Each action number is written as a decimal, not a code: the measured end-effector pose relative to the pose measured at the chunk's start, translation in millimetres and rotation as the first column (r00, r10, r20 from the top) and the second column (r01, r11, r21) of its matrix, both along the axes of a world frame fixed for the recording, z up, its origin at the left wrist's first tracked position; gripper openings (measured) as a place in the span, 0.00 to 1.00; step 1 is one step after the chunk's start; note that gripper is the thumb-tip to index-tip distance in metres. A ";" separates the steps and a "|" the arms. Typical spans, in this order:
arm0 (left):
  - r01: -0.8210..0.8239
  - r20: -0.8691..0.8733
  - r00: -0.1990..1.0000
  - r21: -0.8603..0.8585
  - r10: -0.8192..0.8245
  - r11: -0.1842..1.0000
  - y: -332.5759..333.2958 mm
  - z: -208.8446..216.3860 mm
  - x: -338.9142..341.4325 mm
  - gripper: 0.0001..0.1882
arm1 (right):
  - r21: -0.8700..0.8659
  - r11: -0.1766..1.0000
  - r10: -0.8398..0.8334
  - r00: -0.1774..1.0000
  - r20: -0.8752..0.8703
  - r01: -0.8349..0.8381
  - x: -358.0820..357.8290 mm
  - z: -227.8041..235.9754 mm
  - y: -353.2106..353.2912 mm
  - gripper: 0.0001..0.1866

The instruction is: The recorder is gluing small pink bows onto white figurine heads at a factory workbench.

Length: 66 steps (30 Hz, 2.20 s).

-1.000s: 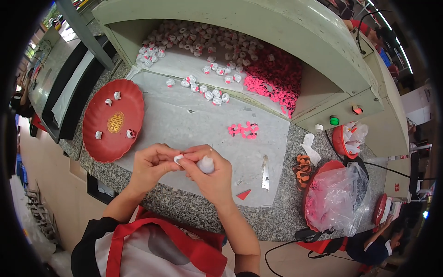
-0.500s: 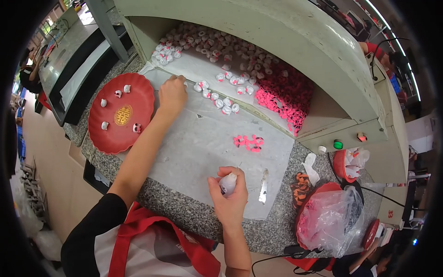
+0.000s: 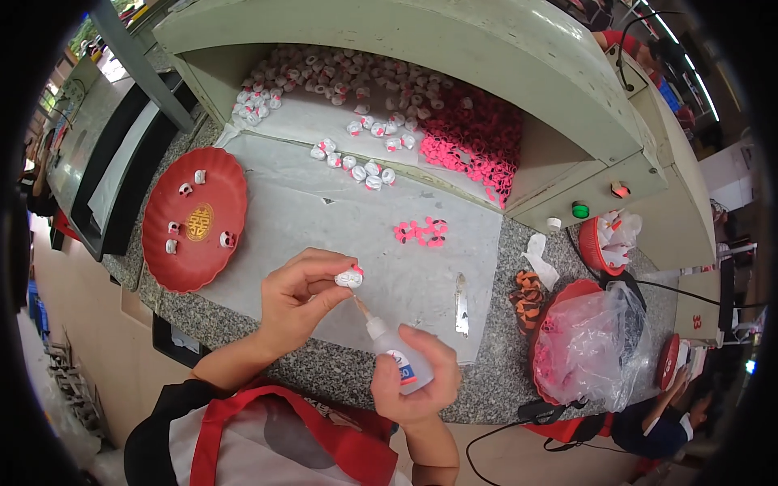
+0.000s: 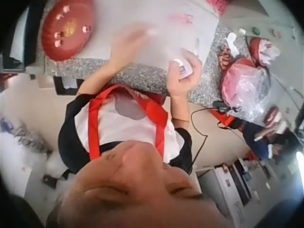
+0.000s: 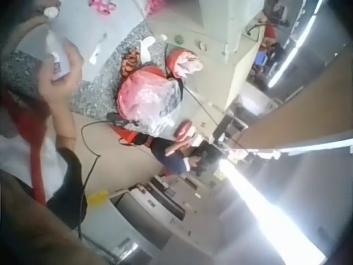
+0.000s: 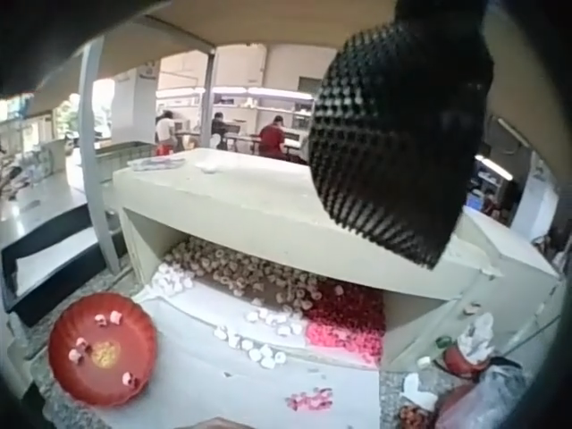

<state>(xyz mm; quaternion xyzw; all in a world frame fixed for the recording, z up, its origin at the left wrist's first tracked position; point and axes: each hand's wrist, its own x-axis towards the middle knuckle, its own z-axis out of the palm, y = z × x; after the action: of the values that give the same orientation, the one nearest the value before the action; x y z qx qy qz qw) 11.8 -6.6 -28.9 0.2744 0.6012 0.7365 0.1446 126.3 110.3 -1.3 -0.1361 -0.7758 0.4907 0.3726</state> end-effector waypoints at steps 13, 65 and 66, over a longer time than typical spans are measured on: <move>-0.022 0.067 0.998 0.019 0.020 1.000 1.2 2.9 0.2 0.17 | 0.259 0.964 0.087 0.990 -0.113 -0.055 -13.7 -6.9 7.2 0.13; 0.000 0.449 0.893 0.091 -0.041 0.996 -17.3 -10.5 -15.9 0.17 | -0.622 0.776 0.081 0.963 0.256 0.100 -37.1 -29.1 36.9 0.17; 0.000 0.452 0.891 0.083 -0.037 0.997 -17.8 -7.7 -13.6 0.17 | -0.604 0.795 0.105 0.970 0.218 0.049 -45.7 -55.6 52.0 0.20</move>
<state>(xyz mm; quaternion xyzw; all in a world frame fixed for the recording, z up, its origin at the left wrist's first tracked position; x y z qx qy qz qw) -1.8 -24.4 -36.5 0.1067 0.5180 0.8024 0.2763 80.6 162.3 -56.9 -0.2948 -0.6191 0.6983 0.2054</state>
